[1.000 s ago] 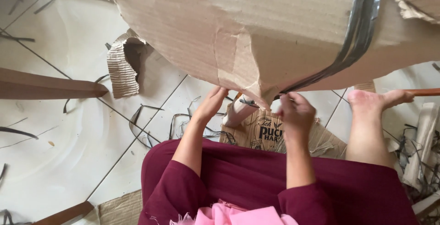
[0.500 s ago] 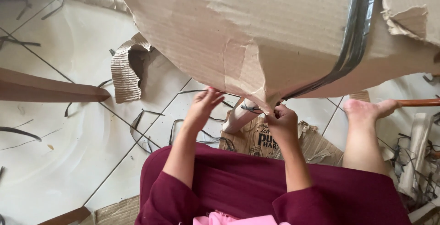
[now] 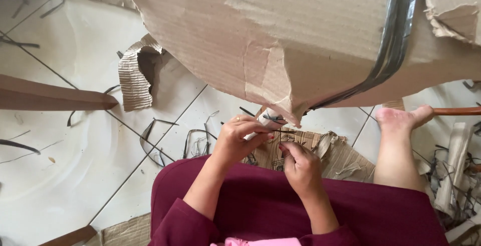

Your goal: Wrapping the legs of a wooden chair with protective cardboard and securing it with plastic ties.

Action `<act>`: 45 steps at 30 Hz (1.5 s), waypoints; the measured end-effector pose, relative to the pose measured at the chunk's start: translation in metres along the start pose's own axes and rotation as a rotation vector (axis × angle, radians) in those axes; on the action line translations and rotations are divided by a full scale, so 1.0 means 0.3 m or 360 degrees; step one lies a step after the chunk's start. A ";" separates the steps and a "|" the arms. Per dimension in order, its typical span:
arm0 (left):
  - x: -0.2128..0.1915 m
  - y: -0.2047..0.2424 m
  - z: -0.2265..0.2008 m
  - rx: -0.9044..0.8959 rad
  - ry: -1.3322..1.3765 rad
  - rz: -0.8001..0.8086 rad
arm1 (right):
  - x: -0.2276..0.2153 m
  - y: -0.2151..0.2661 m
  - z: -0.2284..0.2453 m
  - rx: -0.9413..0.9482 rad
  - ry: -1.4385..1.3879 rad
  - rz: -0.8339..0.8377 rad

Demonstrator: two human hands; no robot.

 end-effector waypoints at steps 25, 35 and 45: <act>-0.042 -0.009 -0.022 0.0446 -0.0315 0.0222 | -0.007 -0.060 0.176 -0.0190 -0.0075 -0.0166; -0.059 -0.003 0.005 0.0337 -0.0214 0.0111 | 0.080 -0.062 0.138 0.0375 -0.0529 -0.0175; -0.086 -0.013 -0.004 0.0511 -0.0194 -0.0047 | 0.111 -0.104 0.132 0.0347 -0.0511 -0.0431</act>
Point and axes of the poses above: each hand's wrist, its own y-axis away from the middle knuckle, its own x-axis out of the palm, z = x × y, the point moved 4 cm from there along -y, towards the middle knuckle
